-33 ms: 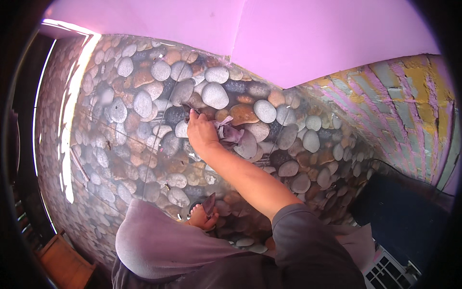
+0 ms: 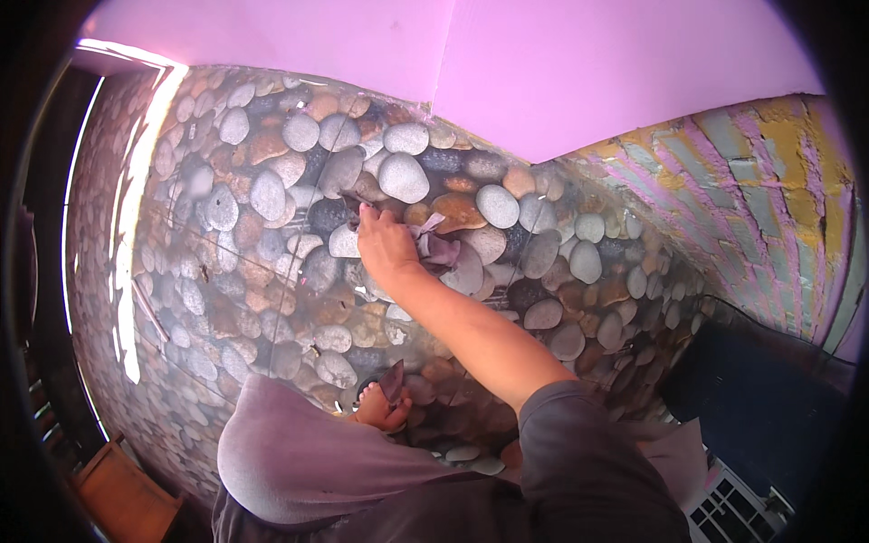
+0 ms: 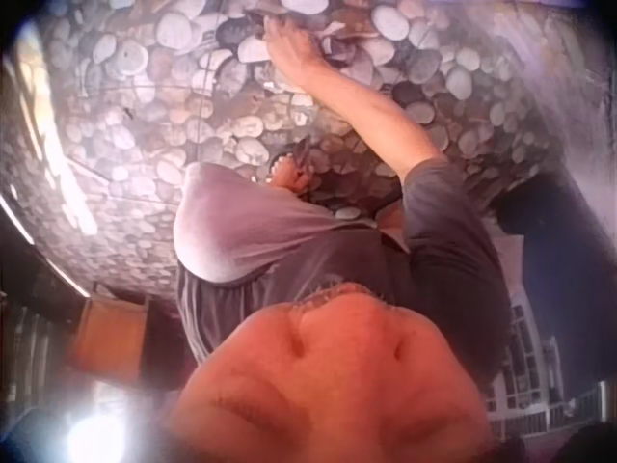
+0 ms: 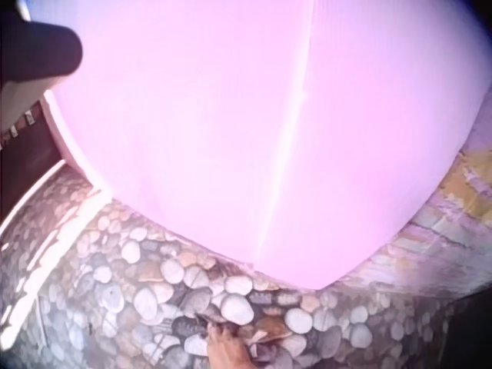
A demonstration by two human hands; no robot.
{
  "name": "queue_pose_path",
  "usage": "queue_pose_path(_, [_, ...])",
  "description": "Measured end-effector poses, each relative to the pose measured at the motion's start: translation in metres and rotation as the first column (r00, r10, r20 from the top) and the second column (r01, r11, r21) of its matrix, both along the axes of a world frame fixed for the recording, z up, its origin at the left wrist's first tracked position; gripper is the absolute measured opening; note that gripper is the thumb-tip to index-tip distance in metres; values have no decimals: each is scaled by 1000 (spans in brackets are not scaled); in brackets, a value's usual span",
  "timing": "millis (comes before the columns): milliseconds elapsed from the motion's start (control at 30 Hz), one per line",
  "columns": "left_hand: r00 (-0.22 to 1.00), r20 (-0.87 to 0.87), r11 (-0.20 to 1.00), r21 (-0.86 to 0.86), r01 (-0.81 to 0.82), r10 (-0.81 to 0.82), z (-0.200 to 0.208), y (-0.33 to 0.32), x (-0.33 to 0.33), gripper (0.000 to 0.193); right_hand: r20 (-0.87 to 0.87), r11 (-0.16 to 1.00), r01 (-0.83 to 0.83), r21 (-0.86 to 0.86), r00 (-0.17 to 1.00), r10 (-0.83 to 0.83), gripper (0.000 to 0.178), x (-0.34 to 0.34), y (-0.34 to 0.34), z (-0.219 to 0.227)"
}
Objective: The person uses a metal scraper to remove debris from a wall-to-floor corner and wipes the area with a dark cloth.
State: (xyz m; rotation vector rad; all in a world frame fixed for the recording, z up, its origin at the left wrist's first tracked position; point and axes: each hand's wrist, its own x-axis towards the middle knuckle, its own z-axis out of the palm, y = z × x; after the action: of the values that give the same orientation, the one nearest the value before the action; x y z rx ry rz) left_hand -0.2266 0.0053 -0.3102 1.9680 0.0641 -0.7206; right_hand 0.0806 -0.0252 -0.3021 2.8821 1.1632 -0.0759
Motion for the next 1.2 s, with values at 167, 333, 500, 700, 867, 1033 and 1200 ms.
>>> queue_pose_path(167, [993,-46,984,-137,-113,107,18,1,14,25,99,927,321,-193,947,-307,41,66,-135,0])
queue_pose_path(333, [1000,11,999,-36,-17,18,6,-2,8,22,54,887,453,-84,891,-450,45,55,-140,3])
queue_pose_path(500, [998,-1,995,-84,-61,61,15,-2,17,21,-13,977,129,-172,991,-133,49,28,-86,4])
queue_pose_path(700, [997,7,996,-45,-73,74,-1,-5,2,20,128,913,372,-166,927,-354,49,86,-125,-1])
queue_pose_path(867, [999,-45,999,33,-25,27,16,-5,14,20,-79,989,18,-150,996,-30,50,-33,-82,5])
queue_pose_path(1033, [992,27,988,-93,-122,125,12,-4,7,19,68,940,268,-214,963,-259,46,39,-154,15])
queue_pose_path(1200, [998,-40,999,3,-54,54,24,-8,22,19,-24,906,416,-75,908,-418,41,18,-144,-7])
